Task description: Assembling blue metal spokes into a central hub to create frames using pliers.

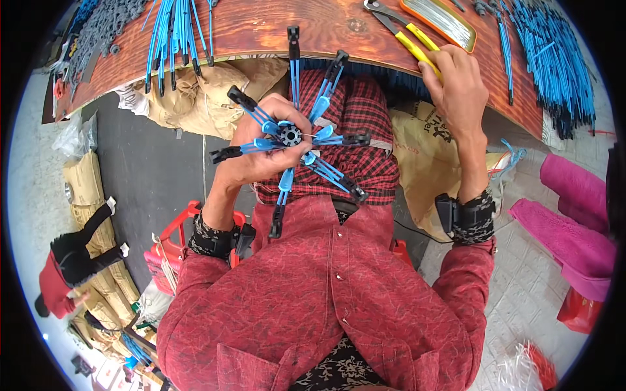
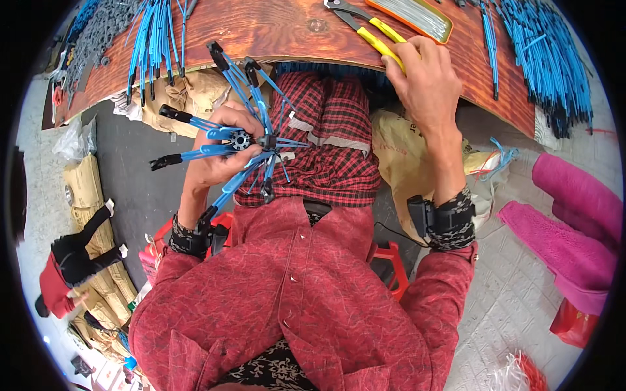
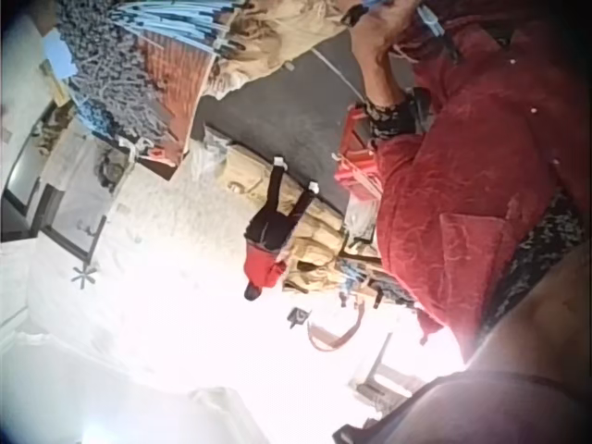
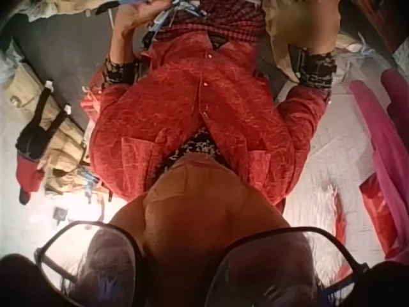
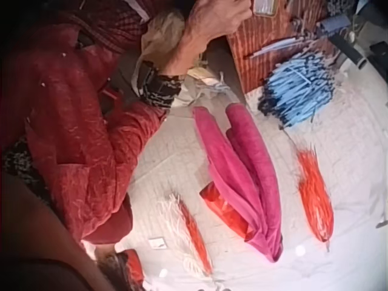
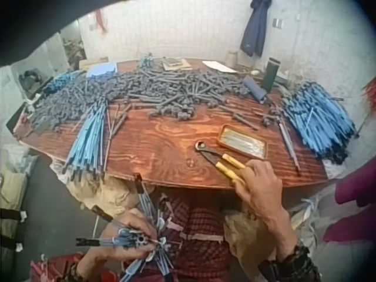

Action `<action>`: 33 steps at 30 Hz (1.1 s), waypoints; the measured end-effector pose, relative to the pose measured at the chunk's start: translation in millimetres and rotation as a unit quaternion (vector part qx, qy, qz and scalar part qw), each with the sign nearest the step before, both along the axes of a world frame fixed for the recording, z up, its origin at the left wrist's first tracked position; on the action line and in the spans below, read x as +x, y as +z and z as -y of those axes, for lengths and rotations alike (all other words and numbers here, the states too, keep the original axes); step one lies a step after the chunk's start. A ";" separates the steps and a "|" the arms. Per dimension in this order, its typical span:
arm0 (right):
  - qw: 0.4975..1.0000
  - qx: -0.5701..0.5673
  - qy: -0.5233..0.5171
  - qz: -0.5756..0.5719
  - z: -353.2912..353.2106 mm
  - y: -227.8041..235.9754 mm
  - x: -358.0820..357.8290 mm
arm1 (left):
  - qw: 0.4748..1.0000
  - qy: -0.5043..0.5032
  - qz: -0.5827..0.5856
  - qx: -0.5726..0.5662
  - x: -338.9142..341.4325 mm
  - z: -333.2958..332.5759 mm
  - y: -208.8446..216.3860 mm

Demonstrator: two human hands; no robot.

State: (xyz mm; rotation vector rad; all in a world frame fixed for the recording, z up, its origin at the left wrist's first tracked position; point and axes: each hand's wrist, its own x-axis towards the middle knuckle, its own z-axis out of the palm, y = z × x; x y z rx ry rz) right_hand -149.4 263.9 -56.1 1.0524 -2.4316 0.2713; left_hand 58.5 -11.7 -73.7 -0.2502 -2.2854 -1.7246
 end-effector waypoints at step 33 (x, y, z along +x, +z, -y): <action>0.629 0.017 0.281 0.724 -36.5 36.6 77.8 | 0.979 -0.188 -0.006 -0.082 -9.2 -2.1 11.7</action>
